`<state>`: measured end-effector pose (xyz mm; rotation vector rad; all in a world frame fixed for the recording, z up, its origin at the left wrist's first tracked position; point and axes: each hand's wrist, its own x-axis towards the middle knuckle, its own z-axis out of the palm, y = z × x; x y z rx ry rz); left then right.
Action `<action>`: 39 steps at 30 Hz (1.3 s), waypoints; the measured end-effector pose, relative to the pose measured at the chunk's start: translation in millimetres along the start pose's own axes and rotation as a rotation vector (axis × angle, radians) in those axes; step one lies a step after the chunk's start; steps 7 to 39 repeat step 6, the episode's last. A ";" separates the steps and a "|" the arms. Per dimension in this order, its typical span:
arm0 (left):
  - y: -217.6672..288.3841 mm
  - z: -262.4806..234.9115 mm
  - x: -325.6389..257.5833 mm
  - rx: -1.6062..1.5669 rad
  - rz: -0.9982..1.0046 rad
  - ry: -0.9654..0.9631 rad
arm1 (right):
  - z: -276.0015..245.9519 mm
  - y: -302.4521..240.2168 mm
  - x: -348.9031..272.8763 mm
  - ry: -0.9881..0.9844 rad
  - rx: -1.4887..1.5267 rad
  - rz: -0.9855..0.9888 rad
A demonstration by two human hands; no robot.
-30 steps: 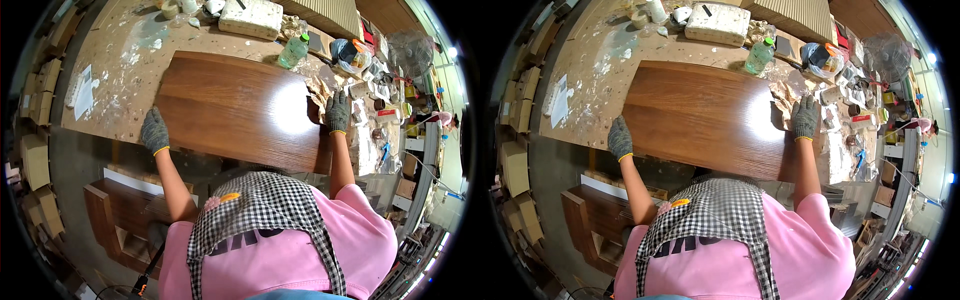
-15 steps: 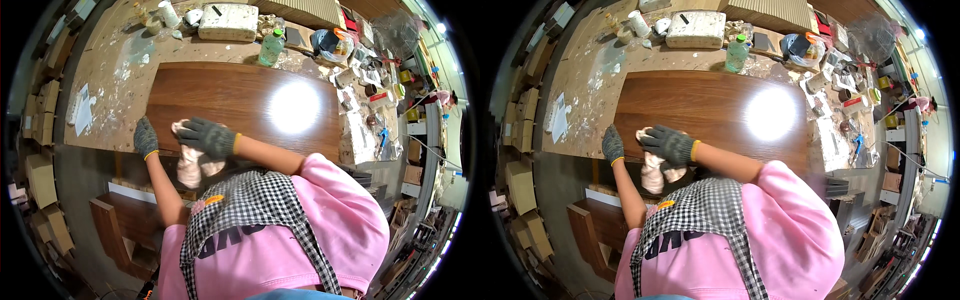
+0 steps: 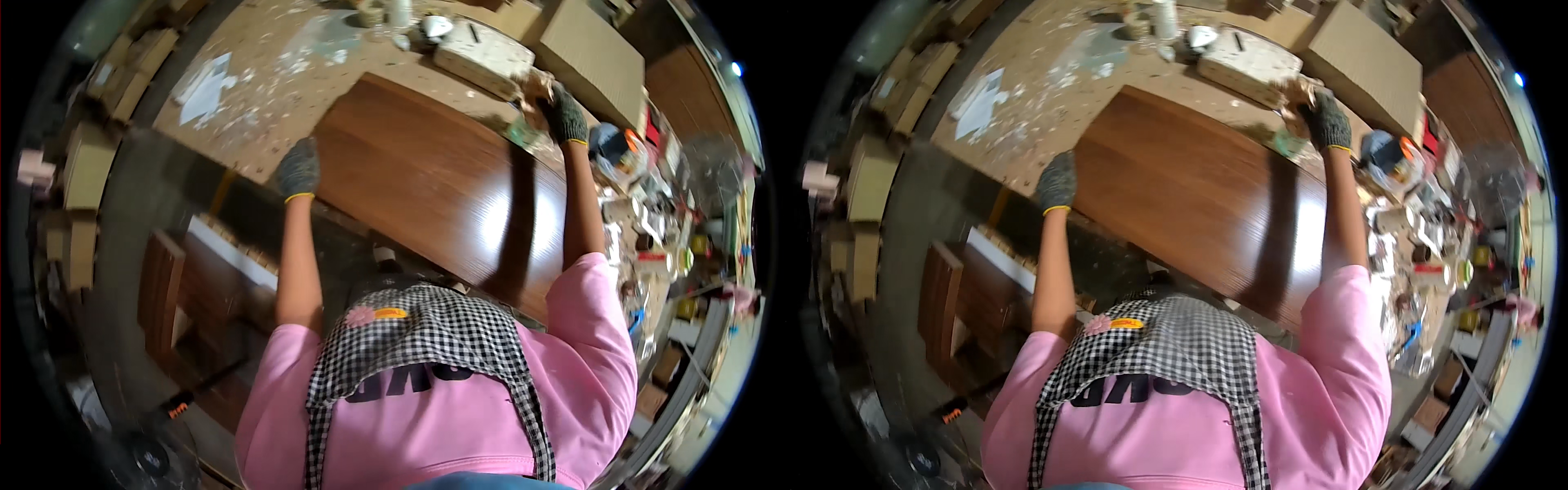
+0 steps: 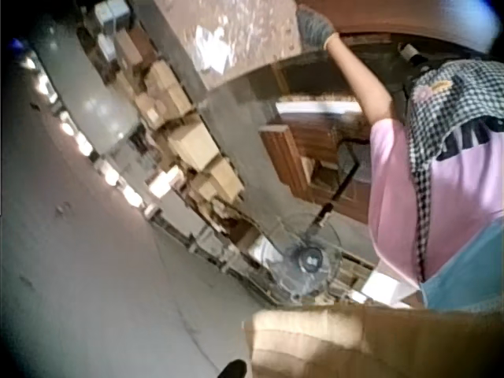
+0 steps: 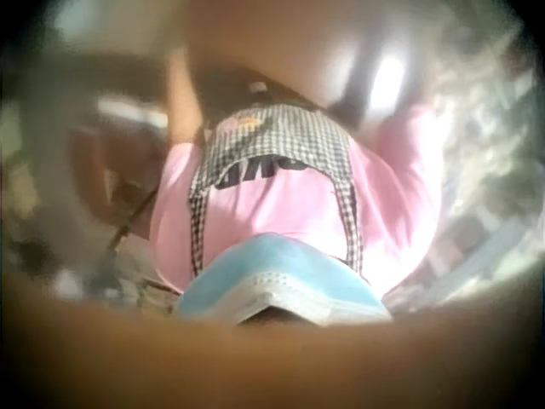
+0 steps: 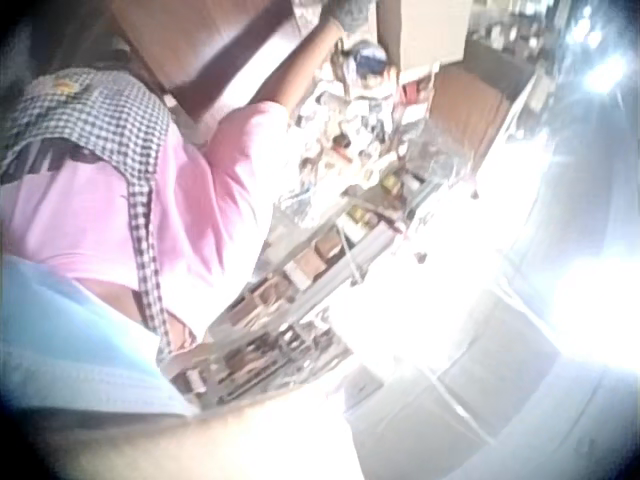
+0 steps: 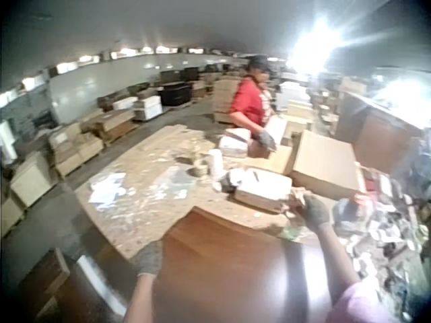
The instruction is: The person moves wooden panels from a pallet to a workbench, wipes the surfaces with a cloth, and applies a substance to the edges and corners by hand.
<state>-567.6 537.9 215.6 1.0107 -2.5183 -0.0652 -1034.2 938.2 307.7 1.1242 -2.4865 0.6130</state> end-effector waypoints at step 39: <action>10.5 -21.9 4.2 -0.029 -0.204 -0.172 | 37.7 27.2 5.7 -0.112 0.098 0.071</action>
